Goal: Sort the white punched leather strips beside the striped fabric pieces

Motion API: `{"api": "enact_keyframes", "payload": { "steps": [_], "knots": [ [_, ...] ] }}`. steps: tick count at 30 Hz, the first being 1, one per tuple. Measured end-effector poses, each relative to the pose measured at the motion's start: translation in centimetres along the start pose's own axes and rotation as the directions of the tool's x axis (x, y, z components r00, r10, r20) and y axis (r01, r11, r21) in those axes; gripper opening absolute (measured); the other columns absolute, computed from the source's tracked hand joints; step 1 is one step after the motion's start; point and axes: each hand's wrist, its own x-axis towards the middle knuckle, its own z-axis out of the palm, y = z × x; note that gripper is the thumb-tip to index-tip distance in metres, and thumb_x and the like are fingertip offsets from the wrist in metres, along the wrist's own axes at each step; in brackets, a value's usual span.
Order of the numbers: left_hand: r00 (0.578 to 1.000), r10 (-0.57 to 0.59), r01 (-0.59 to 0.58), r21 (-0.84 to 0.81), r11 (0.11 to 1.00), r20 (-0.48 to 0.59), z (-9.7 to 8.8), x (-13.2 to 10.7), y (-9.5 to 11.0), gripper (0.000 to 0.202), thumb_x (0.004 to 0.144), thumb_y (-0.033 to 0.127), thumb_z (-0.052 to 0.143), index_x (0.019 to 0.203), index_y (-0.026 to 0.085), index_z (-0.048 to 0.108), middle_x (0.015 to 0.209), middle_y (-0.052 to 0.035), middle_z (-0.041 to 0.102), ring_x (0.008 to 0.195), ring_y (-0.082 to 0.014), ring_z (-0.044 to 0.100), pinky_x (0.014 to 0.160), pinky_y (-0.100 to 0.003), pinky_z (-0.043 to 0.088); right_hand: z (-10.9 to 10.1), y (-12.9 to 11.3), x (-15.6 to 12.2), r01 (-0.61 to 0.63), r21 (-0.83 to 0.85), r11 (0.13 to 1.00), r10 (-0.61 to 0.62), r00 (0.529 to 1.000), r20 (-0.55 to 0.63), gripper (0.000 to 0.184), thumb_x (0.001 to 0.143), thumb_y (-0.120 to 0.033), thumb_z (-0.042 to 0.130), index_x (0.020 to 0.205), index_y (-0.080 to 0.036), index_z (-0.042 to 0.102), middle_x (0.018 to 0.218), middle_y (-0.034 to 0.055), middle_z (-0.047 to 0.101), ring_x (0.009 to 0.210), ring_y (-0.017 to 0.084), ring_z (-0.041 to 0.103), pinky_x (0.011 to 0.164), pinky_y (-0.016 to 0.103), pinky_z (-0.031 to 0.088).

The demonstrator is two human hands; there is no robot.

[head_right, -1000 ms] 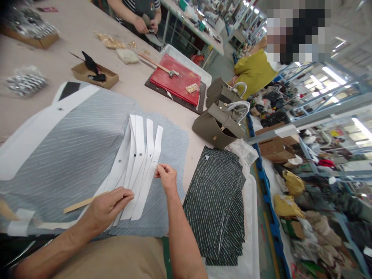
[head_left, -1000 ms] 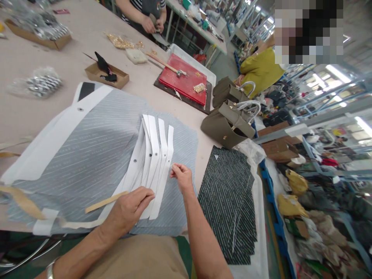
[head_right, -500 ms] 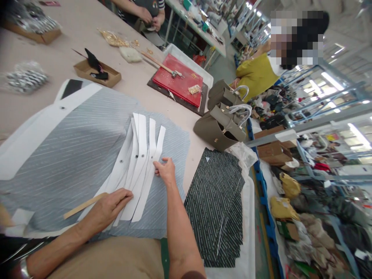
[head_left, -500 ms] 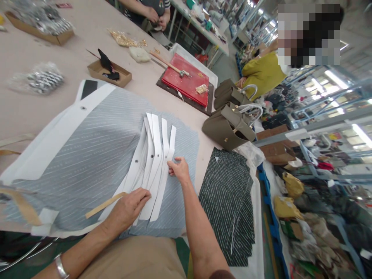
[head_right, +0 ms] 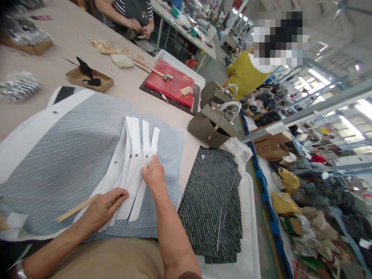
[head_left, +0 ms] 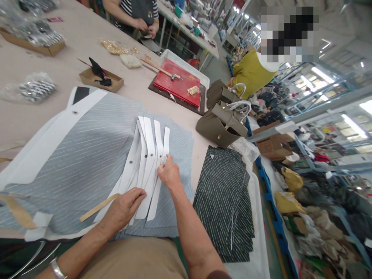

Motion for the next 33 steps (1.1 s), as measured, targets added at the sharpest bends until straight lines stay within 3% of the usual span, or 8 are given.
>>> {"api": "enact_keyframes", "payload": {
  "steps": [9,14,18,23,27,29,31,33],
  "knots": [
    [0.999,-0.034,0.033,-0.018,0.999,-0.025,0.3,-0.3,-0.4,0.029,0.092,0.046,0.048,0.088,0.025,0.067,0.083,0.0012,0.074,0.075,-0.0176,0.069,0.069,-0.024,0.050,-3.6,5.7,-1.2,0.017,0.219,0.976,0.027,0.980,-0.195,0.046,0.076,-0.017,0.045,0.118,-0.011,0.065,0.069,0.0017,0.066,0.066,0.019,0.063,0.074,0.030,0.050],
    [0.996,-0.088,0.088,-0.013,0.996,0.012,0.1,-0.4,-0.7,0.036,0.087,0.057,0.052,0.085,0.027,0.071,0.082,0.0021,0.076,0.076,-0.0195,0.071,0.068,-0.024,0.051,-9.4,13.7,-3.6,-0.005,0.326,0.945,0.110,0.946,-0.304,0.045,0.076,-0.029,0.047,0.111,-0.010,0.070,0.058,-0.0034,0.058,0.053,0.014,0.051,0.060,0.025,0.044],
    [1.000,-0.007,0.007,-0.018,1.000,-0.013,0.2,-0.4,0.8,0.039,0.086,0.062,0.051,0.080,0.028,0.071,0.072,0.0044,0.073,0.064,-0.0174,0.068,0.059,-0.023,0.049,-14.3,21.5,-6.6,-0.141,0.367,0.920,0.272,0.902,-0.336,0.052,0.075,-0.035,0.051,0.116,-0.009,0.068,0.055,-0.0045,0.055,0.049,0.014,0.047,0.054,0.025,0.042],
    [0.981,0.173,-0.175,-0.015,0.984,-0.084,0.7,-0.2,4.2,0.041,0.092,0.058,0.049,0.076,0.025,0.066,0.068,0.0031,0.068,0.062,-0.0150,0.063,0.060,-0.024,0.046,-17.9,28.1,-9.9,-0.359,0.185,0.915,0.403,0.798,-0.448,0.042,0.078,-0.034,0.048,0.102,-0.013,0.074,0.079,0.0079,0.072,0.078,0.023,0.066,0.076,0.035,0.051],
    [0.938,0.331,-0.322,0.094,0.942,-0.104,0.8,-0.2,5.8,0.042,0.098,0.050,0.046,0.071,0.021,0.059,0.066,0.0009,0.061,0.066,-0.0155,0.057,0.066,-0.027,0.042,-16.9,25.8,-10.9,-0.352,0.117,0.929,0.351,0.730,-0.587,0.044,0.083,-0.032,0.045,0.109,-0.008,0.071,0.108,0.0195,0.071,0.105,0.029,0.064,0.097,0.043,0.045],
    [0.916,0.391,-0.375,0.152,0.915,-0.093,0.8,-0.2,6.1,0.041,0.099,0.047,0.045,0.071,0.020,0.056,0.067,0.0006,0.059,0.067,-0.0154,0.055,0.066,-0.027,0.040,-15.3,21.3,-11.2,-0.170,0.194,0.966,0.249,0.814,-0.525,0.040,0.085,-0.036,0.050,0.109,-0.011,0.071,0.107,0.0169,0.072,0.100,0.027,0.066,0.092,0.041,0.049],
    [0.898,0.433,-0.413,0.194,0.890,-0.073,0.6,-0.2,6.2,0.039,0.101,0.043,0.045,0.071,0.019,0.054,0.068,0.0003,0.058,0.067,-0.0151,0.054,0.065,-0.027,0.039,-13.5,15.7,-11.6,0.095,0.334,0.938,0.019,0.947,-0.322,0.030,0.088,-0.035,0.055,0.105,-0.017,0.071,0.100,0.0105,0.074,0.090,0.022,0.069,0.082,0.034,0.054],
    [0.885,0.461,-0.437,0.232,0.869,-0.060,0.5,-0.2,6.2,0.037,0.101,0.041,0.045,0.072,0.019,0.053,0.069,0.0001,0.057,0.067,-0.0149,0.053,0.063,-0.026,0.038,-11.8,10.2,-12.0,0.340,0.374,0.863,-0.296,0.940,-0.170,0.022,0.088,-0.029,0.060,0.105,-0.020,0.071,0.098,0.0065,0.073,0.085,0.018,0.067,0.079,0.030,0.053]
  ]
}}
